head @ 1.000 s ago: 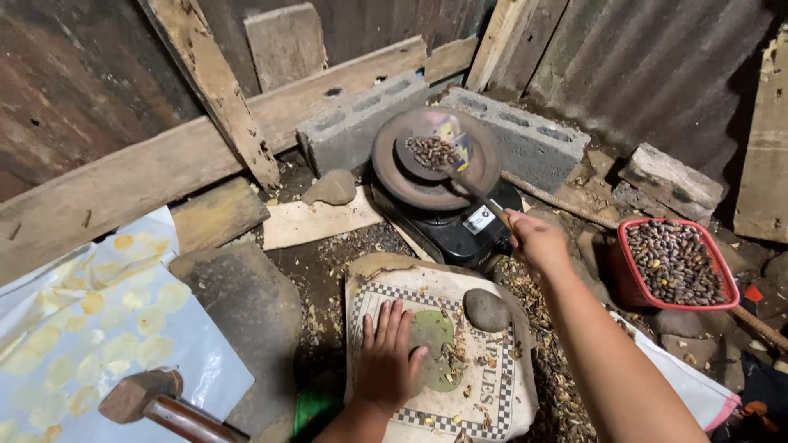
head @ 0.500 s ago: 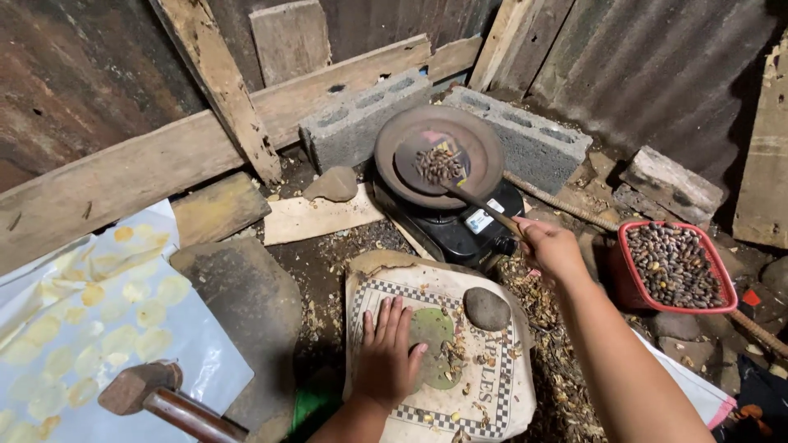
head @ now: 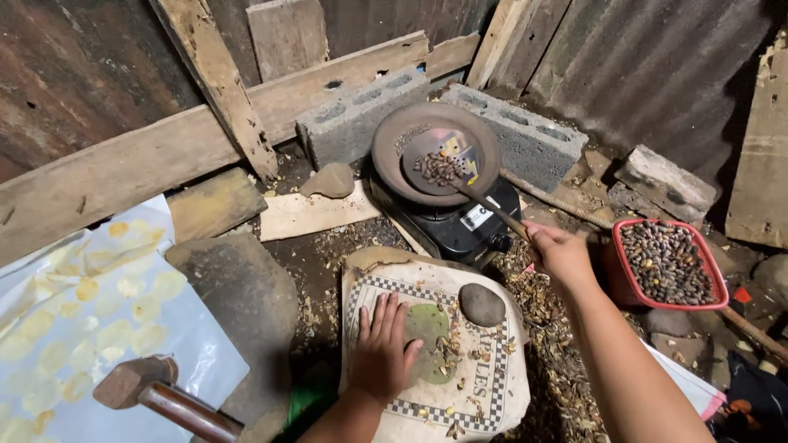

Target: Manually crushing nuts with a stone and roasting them on a stove.

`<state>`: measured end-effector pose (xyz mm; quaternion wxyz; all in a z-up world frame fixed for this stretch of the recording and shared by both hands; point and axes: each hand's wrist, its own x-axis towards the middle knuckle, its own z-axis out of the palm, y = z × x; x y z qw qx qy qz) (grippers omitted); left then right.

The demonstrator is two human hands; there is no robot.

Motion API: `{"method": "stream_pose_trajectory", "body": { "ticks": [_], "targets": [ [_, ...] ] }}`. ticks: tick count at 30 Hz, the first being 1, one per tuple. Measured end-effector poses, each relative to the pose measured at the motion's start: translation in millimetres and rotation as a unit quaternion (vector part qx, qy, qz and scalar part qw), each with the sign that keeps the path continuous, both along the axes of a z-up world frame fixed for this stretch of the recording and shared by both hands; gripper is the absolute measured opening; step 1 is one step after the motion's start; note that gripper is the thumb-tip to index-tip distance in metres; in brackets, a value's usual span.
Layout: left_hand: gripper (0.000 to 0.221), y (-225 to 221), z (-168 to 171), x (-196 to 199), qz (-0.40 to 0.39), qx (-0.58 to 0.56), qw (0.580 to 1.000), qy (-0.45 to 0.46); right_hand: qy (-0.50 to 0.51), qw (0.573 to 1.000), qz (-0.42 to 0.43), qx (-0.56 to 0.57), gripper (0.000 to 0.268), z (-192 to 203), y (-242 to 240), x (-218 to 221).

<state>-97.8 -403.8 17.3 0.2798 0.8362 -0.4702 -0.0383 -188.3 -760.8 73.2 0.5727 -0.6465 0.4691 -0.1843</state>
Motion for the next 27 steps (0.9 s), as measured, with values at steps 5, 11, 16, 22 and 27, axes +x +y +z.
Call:
{"method": "stream_pose_trajectory", "body": {
  "ticks": [5,11,16,22,27],
  "targets": [
    [0.082,-3,-14,5,-0.001,-0.011,1.0,-0.004,-0.013,0.998,0.057,-0.016,0.03,9,12,-50],
    [0.11,-3,-4,4,0.004,0.02,1.0,0.001,0.168,0.984,0.059,-0.028,0.034,61,100,-142],
    [0.13,-4,2,-6,0.016,0.071,0.997,0.033,0.121,0.98,0.11,-0.109,0.035,12,143,-219],
    [0.131,-6,-9,-12,0.052,0.101,0.992,0.054,0.12,0.973,0.076,-0.183,0.037,12,180,-229],
    [0.118,-7,-2,-3,-0.006,0.095,0.991,0.097,0.102,0.933,0.082,-0.336,0.036,8,190,-223]
  ]
}}
